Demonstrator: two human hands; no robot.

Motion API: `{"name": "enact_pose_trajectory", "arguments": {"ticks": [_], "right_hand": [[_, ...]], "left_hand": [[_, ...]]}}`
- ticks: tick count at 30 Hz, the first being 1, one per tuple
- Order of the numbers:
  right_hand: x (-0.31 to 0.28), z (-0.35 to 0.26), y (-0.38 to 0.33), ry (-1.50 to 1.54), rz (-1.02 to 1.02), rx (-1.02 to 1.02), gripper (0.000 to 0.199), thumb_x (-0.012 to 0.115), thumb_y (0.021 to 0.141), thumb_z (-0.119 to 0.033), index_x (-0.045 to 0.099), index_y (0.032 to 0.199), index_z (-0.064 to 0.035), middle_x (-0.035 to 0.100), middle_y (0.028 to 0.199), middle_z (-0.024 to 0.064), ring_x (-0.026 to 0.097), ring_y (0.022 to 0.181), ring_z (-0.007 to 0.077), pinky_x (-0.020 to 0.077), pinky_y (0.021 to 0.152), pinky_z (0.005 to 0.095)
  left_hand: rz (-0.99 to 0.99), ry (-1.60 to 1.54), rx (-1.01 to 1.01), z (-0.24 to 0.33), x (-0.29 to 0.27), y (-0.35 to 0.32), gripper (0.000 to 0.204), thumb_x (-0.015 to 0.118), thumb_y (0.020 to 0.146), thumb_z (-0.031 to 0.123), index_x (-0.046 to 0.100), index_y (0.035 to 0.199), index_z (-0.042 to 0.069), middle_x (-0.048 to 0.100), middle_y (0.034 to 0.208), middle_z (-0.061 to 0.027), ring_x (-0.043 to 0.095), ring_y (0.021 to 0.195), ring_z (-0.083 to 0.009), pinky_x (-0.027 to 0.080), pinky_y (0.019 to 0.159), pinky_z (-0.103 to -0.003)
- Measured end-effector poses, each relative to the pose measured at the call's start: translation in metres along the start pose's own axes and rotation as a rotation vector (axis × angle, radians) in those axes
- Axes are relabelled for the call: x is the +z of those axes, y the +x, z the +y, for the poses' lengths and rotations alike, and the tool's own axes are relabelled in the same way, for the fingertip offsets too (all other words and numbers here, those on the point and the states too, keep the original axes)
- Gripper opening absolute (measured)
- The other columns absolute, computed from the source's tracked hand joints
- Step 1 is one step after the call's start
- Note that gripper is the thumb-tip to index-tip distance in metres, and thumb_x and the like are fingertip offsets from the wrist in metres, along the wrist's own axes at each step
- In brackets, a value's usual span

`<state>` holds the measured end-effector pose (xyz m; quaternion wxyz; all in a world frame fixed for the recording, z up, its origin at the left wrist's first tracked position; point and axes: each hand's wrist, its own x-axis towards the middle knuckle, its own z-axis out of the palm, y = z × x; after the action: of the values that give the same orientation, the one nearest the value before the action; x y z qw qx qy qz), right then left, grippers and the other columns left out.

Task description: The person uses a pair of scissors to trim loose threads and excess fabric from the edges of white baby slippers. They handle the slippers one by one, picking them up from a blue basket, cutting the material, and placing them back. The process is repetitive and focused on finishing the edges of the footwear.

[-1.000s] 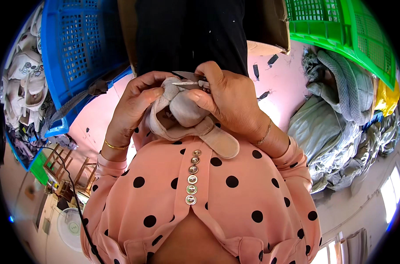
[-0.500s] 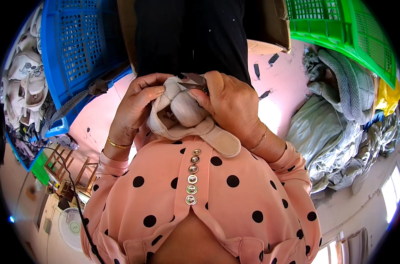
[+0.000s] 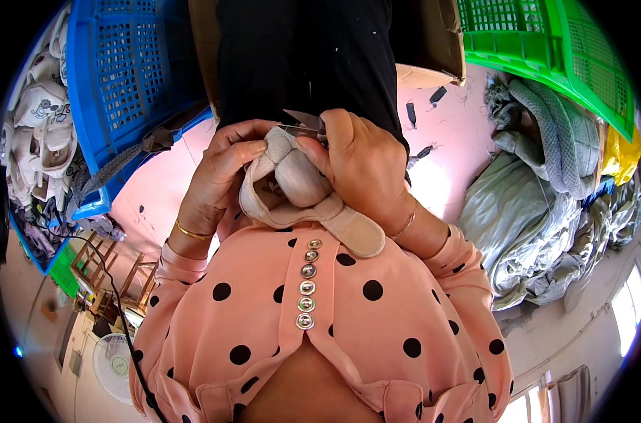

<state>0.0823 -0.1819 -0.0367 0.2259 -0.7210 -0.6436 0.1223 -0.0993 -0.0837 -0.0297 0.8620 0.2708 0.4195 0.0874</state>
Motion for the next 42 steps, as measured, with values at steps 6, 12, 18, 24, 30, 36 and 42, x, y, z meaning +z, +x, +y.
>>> {"name": "enact_pose_trajectory", "arguments": {"ticks": [6,12,18,24,30,36,42], "right_hand": [[-0.004,0.01,0.004,1.036,-0.145,0.547,0.035,0.056,0.098,-0.039,0.056,0.093,-0.004,0.057,0.068,0.0093,0.058,0.059,0.0178,0.0456,0.055,0.0272],[-0.019,0.024,0.007,0.403,-0.19,0.163,0.034,0.057,0.097,-0.036,0.056,0.096,-0.0023,0.061,0.07,0.0107,0.061,0.06,0.0243,0.0474,0.055,0.0309],[-0.023,0.024,0.007,0.061,-0.215,-0.129,0.04,0.062,0.089,-0.048,0.055,0.08,-0.0092,0.056,0.059,0.0058,0.06,0.053,0.0233,0.0471,0.047,0.0337],[-0.026,0.018,0.017,0.022,-0.178,-0.268,0.039,0.062,0.088,-0.047,0.058,0.082,-0.0086,0.057,0.062,0.0058,0.061,0.055,0.0218,0.0472,0.047,0.0324],[-0.021,0.018,0.021,0.565,-0.264,0.045,0.04,0.068,0.087,-0.04,0.059,0.094,-0.0025,0.062,0.07,0.0113,0.064,0.063,0.0284,0.0485,0.055,0.0325],[-0.016,0.013,0.038,0.712,-0.413,0.229,0.026,0.067,0.088,-0.019,0.059,0.104,-0.0001,0.064,0.075,0.0156,0.065,0.066,0.0254,0.05,0.061,0.0304],[0.019,0.015,0.026,0.81,-0.168,0.257,0.016,0.066,0.09,-0.005,0.06,0.104,-0.0005,0.062,0.086,0.0011,0.052,0.078,0.0037,0.0456,0.068,0.0215]], "left_hand": [[-0.021,0.015,-0.015,-0.002,-0.002,0.003,0.039,0.057,0.088,0.017,0.062,0.118,-0.008,0.068,0.106,-0.0136,0.066,0.093,-0.0157,0.053,0.087,-0.026],[-0.018,-0.04,-0.014,-0.006,-0.005,0.002,0.039,0.058,0.087,0.018,0.062,0.117,-0.008,0.068,0.106,-0.0136,0.066,0.094,-0.0164,0.053,0.089,-0.027],[0.003,-0.045,0.014,-0.005,-0.003,0.0,0.04,0.059,0.087,0.02,0.062,0.116,-0.007,0.068,0.105,-0.0133,0.066,0.093,-0.0169,0.053,0.089,-0.027],[-0.012,-0.071,0.014,-0.002,-0.002,-0.001,0.034,0.06,0.085,0.017,0.064,0.111,-0.004,0.068,0.102,-0.0133,0.067,0.092,-0.019,0.055,0.088,-0.031],[-0.07,0.011,0.083,0.003,-0.009,0.001,0.034,0.058,0.089,0.017,0.064,0.116,-0.004,0.069,0.103,-0.0104,0.066,0.091,-0.0145,0.053,0.086,-0.026],[-0.086,0.551,0.372,0.028,-0.007,0.004,0.023,0.062,0.086,0.005,0.068,0.108,-0.002,0.068,0.097,-0.0081,0.064,0.085,-0.0131,0.051,0.078,-0.025],[0.143,1.178,0.834,0.019,0.0,0.014,0.025,0.072,0.076,-0.003,0.07,0.099,0.005,0.064,0.09,-0.0055,0.061,0.073,-0.0149,0.05,0.062,-0.025]]}}
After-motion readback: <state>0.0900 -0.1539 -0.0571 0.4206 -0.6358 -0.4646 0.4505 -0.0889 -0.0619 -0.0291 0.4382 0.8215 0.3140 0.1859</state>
